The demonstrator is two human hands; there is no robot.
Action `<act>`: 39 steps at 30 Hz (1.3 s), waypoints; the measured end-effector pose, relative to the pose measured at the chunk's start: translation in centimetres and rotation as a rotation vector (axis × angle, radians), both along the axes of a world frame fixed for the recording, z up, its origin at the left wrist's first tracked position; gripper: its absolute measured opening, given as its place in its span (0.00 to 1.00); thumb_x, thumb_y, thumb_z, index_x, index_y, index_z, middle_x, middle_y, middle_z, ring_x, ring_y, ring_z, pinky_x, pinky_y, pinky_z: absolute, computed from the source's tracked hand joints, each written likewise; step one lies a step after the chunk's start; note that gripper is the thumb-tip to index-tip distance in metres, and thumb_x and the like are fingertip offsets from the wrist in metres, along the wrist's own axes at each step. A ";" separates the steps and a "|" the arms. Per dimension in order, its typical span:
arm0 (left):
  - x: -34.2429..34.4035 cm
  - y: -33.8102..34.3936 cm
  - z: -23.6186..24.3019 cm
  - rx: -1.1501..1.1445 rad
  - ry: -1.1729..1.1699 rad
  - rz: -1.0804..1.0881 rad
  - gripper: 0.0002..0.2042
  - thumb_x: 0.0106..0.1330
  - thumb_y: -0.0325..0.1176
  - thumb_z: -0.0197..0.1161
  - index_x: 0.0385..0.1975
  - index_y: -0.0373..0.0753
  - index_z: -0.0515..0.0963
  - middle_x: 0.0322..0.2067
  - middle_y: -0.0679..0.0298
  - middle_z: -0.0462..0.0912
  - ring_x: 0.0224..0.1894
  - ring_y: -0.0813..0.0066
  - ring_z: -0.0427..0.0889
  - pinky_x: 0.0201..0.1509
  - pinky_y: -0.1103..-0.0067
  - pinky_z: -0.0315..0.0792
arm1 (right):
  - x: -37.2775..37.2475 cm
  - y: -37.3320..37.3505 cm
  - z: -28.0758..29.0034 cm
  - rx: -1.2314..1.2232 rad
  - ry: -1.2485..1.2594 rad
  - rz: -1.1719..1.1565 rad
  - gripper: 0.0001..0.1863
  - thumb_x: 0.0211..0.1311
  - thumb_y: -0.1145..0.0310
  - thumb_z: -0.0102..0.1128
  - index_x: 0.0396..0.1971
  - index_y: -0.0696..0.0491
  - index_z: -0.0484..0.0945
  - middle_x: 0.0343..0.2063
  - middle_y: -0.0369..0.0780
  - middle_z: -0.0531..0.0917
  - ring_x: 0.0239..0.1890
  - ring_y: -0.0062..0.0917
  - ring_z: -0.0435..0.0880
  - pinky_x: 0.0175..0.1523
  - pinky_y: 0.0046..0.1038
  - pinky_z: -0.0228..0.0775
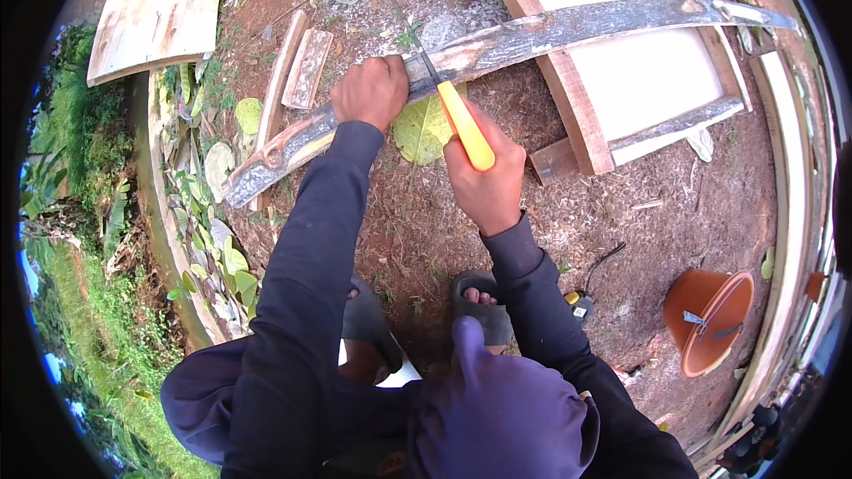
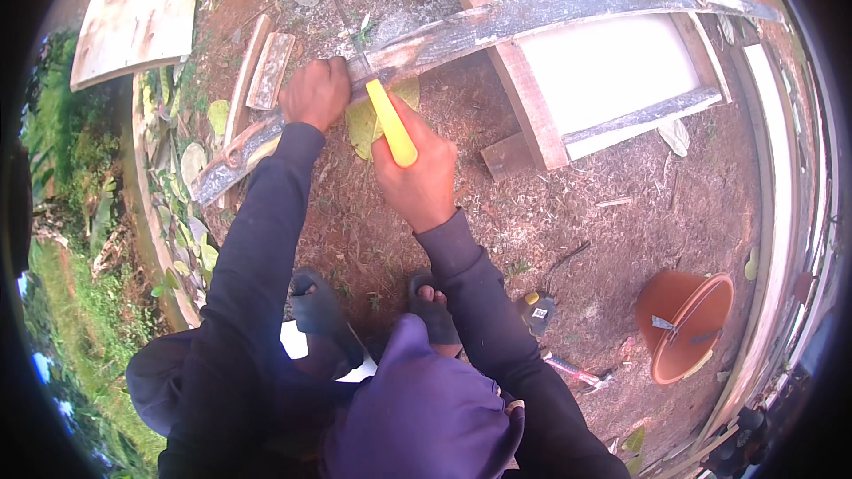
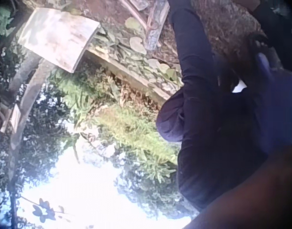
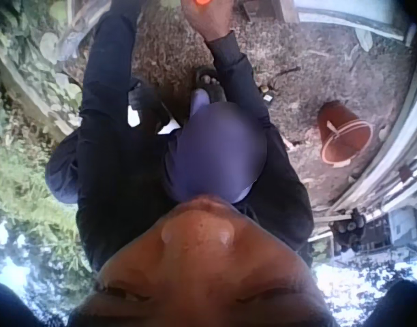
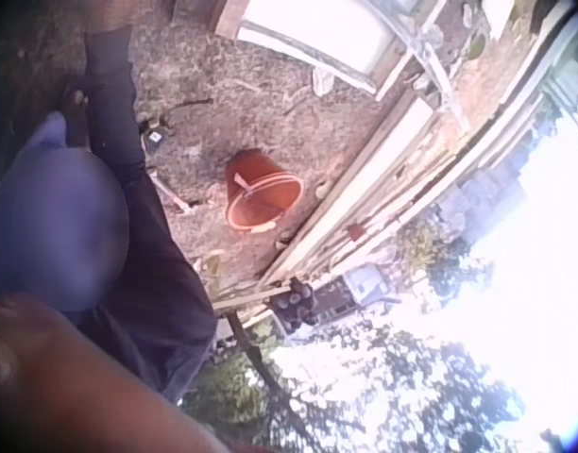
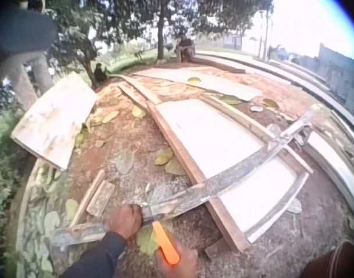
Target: The person measures and marks wooden planks with a tape measure and a hand saw, then cuts the wood along the marked lines. The person works on a wooden frame placed on the ground, handling the saw and tape measure to prepare and cut the pieces.
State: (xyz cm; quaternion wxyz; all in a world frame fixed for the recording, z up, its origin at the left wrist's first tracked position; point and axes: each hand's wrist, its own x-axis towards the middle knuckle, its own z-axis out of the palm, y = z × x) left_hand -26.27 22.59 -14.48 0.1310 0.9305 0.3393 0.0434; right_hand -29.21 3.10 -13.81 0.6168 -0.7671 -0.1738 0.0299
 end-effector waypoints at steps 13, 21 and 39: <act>-1.2 0.1 0.3 -0.085 0.015 0.000 0.26 0.71 0.45 0.46 0.28 0.30 0.86 0.29 0.38 0.85 0.33 0.39 0.86 0.47 0.53 0.77 | -4.0 -3.2 -1.7 -0.011 0.025 0.004 0.24 0.59 0.81 0.59 0.57 0.61 0.80 0.38 0.48 0.89 0.30 0.27 0.88 0.38 0.28 0.78; -1.2 0.2 0.1 -0.098 0.025 -0.006 0.26 0.71 0.43 0.44 0.21 0.31 0.83 0.22 0.43 0.84 0.26 0.49 0.84 0.41 0.56 0.76 | -12.6 -14.7 -1.7 -0.259 -0.023 0.065 0.28 0.55 0.79 0.58 0.60 0.61 0.79 0.36 0.48 0.89 0.29 0.28 0.88 0.40 0.31 0.81; -2.1 0.1 -1.0 -0.065 0.036 0.016 0.25 0.70 0.45 0.47 0.23 0.31 0.85 0.26 0.39 0.85 0.30 0.43 0.87 0.45 0.53 0.78 | -13.4 -16.3 -1.7 -0.282 0.126 0.119 0.30 0.55 0.81 0.59 0.61 0.61 0.78 0.46 0.51 0.89 0.43 0.34 0.92 0.49 0.30 0.82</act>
